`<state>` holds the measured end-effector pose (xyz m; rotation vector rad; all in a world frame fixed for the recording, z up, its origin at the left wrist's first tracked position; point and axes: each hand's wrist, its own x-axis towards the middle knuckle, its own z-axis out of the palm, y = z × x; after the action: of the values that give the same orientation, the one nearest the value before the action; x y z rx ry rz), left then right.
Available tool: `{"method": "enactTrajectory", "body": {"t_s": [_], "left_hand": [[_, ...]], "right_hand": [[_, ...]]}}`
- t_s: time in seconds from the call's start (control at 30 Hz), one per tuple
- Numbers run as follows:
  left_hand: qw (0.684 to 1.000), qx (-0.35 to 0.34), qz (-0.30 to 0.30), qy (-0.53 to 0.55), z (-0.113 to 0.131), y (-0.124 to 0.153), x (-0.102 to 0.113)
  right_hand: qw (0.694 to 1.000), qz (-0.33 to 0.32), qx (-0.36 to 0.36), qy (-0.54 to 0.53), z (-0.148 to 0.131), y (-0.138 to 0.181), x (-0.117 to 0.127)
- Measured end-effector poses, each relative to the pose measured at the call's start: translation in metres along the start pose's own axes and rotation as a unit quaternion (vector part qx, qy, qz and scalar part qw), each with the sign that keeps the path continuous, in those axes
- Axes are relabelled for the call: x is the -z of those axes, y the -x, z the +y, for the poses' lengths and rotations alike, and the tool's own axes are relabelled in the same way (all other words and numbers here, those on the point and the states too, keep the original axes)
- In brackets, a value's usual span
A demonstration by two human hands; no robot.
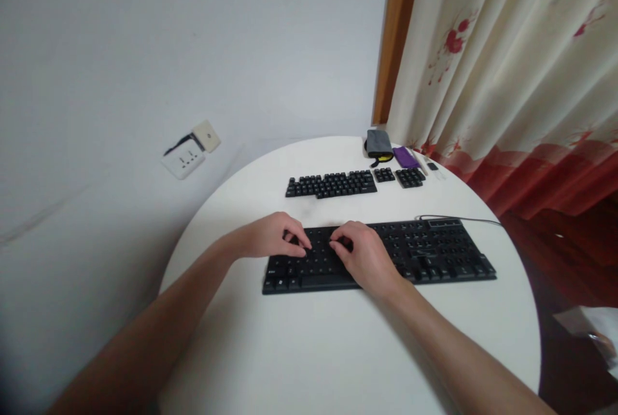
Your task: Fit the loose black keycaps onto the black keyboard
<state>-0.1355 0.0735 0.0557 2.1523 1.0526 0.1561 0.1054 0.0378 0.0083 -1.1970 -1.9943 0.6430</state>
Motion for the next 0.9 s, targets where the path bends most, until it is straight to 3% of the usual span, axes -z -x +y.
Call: {"method": "enactTrajectory", "body": {"t_s": [0.33, 0.9], "left_hand": [[0.993, 0.026, -0.102, 0.054, 0.0002, 0.0006, -0.0001], [0.993, 0.045, -0.087, 0.072, 0.0001, -0.0011, -0.0059]], "right_hand": [[1.0, -0.01, 0.005, 0.001, -0.0028, 0.0004, -0.0036], [1.0, -0.023, 0.01, -0.003, -0.0048, 0.0012, -0.0026]]}}
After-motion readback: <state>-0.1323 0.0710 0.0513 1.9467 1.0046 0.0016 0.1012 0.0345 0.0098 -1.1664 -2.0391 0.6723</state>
